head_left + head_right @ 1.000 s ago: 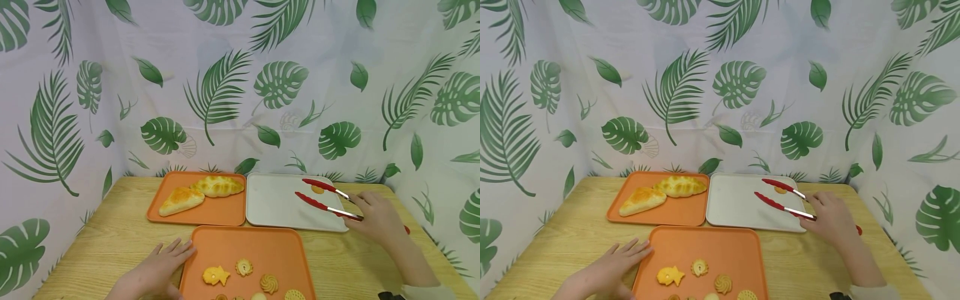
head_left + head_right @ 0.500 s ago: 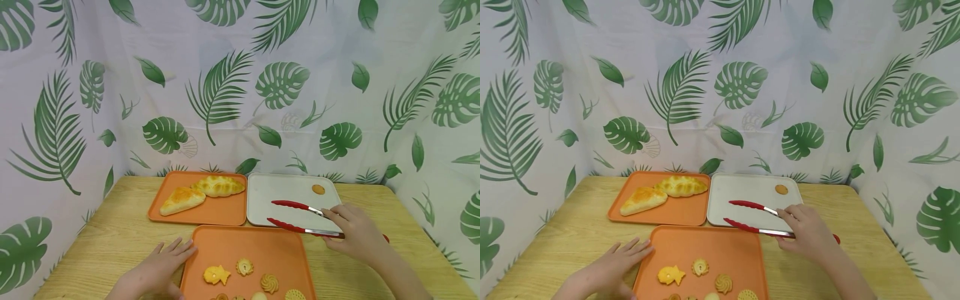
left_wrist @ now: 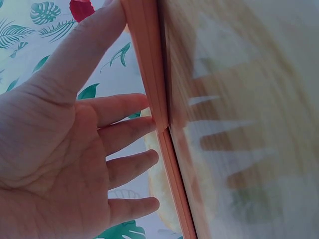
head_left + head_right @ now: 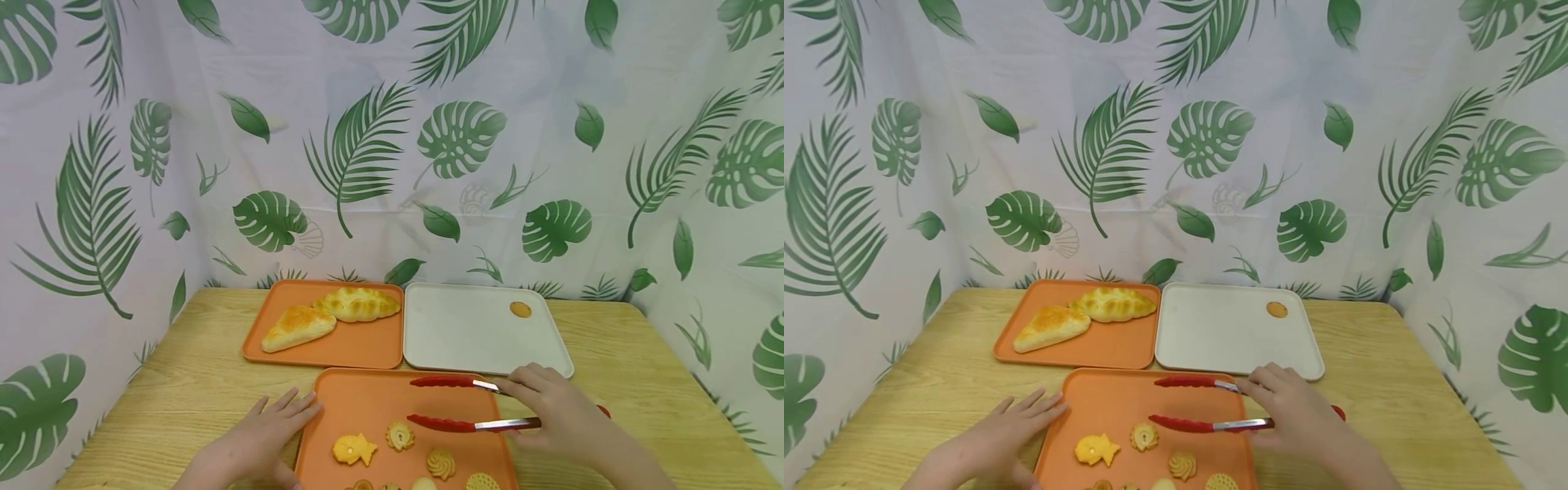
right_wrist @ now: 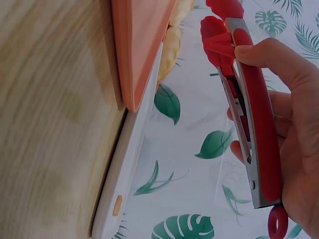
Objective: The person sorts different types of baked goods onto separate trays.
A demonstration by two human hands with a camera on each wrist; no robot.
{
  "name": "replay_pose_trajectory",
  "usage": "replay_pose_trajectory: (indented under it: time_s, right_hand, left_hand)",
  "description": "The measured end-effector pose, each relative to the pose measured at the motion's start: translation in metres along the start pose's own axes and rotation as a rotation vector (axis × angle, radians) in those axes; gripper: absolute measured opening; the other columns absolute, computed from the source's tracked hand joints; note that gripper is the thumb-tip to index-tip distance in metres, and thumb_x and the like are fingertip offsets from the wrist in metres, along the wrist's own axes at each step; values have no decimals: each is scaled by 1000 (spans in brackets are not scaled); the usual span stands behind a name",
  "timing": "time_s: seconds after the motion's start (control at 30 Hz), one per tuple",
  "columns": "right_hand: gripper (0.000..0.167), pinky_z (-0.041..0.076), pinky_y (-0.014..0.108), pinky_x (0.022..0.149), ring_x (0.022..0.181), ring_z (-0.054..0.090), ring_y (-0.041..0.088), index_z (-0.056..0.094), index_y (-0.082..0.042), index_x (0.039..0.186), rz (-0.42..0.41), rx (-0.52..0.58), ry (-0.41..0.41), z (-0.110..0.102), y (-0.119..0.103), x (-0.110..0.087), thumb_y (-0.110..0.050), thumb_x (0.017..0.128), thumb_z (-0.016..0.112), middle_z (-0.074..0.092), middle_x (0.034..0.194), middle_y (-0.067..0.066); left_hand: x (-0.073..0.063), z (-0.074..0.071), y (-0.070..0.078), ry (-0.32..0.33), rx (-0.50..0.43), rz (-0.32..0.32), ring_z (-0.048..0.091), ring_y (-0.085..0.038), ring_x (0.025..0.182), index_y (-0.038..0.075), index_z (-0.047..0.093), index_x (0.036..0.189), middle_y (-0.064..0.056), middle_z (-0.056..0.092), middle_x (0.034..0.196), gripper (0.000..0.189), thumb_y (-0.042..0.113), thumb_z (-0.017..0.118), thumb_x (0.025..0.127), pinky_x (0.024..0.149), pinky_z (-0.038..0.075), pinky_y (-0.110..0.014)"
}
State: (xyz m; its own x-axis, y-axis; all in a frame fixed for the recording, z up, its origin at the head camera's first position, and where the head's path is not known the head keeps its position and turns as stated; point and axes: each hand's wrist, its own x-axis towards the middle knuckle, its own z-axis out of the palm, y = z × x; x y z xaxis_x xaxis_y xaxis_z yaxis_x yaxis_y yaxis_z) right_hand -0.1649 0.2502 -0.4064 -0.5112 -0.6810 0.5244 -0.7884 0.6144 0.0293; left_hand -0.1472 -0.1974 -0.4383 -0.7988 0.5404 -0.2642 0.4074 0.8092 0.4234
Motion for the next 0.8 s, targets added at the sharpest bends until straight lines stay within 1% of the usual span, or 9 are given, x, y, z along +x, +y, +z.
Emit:
replay_pose_trajectory:
  time_s: [0.17, 0.27, 0.33, 0.43, 0.5, 0.57, 0.67, 0.8]
  right_hand:
    - [54, 51, 27, 75, 91, 50, 6, 70, -14, 112, 16, 33, -118, 3, -10, 0, -28, 62, 86, 60, 102, -11]
    - [51, 49, 25, 74, 89, 49, 5, 70, -16, 110, 15, 53, -162, 7, -13, 1, -26, 62, 84, 59, 101, -12]
    - [49, 49, 25, 73, 89, 47, 5, 70, -16, 111, 27, 61, -216, 8, -15, 1, -26, 64, 83, 58, 101, -13]
    - [48, 49, 30, 76, 92, 49, 8, 70, -16, 111, 31, 60, -258, 10, -18, 2, -27, 66, 82, 58, 103, -12]
    - [47, 49, 31, 77, 93, 49, 9, 70, -15, 111, 28, 57, -271, 11, -20, 3, -28, 67, 82, 57, 102, -12]
    - [47, 48, 32, 78, 94, 50, 11, 71, -15, 110, 19, 59, -264, 12, -21, 4, -29, 66, 82, 56, 101, -12]
    - [45, 47, 28, 75, 91, 48, 8, 71, -15, 108, 17, 66, -248, 13, -23, 7, -29, 66, 82, 55, 98, -13]
    - [44, 48, 27, 74, 89, 49, 8, 71, -14, 106, 16, 71, -253, 14, -24, 10, -29, 66, 82, 56, 97, -12]
  left_hand:
    - [0, 0, 0, 7, 6, 4, 18, -41, 149, 15, 33, 153, -10, 28, 161, 110, 55, 82, 64, 109, 17, -74]
    - [0, 0, 1, 9, 14, 5, 18, -41, 149, 15, 33, 153, -10, 28, 161, 110, 55, 82, 64, 109, 17, -74]
    - [0, 1, 1, 8, 17, 5, 18, -41, 149, 15, 33, 153, -10, 28, 161, 110, 55, 82, 63, 109, 17, -74]
    - [0, 1, 2, 9, 13, 6, 18, -41, 149, 15, 33, 153, -11, 28, 161, 111, 56, 82, 63, 108, 17, -75]
    - [0, 1, 2, 10, 8, 4, 17, -41, 149, 14, 33, 153, -10, 27, 161, 111, 57, 82, 63, 109, 16, -75]
    - [0, 1, 1, 12, 5, 3, 17, -41, 149, 15, 33, 153, -10, 27, 161, 112, 57, 82, 62, 108, 16, -75]
    - [0, 1, 0, 13, 6, 2, 17, -41, 149, 15, 33, 153, -10, 27, 161, 112, 57, 82, 62, 108, 16, -75]
    - [1, 1, 0, 10, 6, 2, 17, -41, 149, 15, 33, 153, -10, 27, 161, 112, 57, 82, 62, 108, 16, -75]
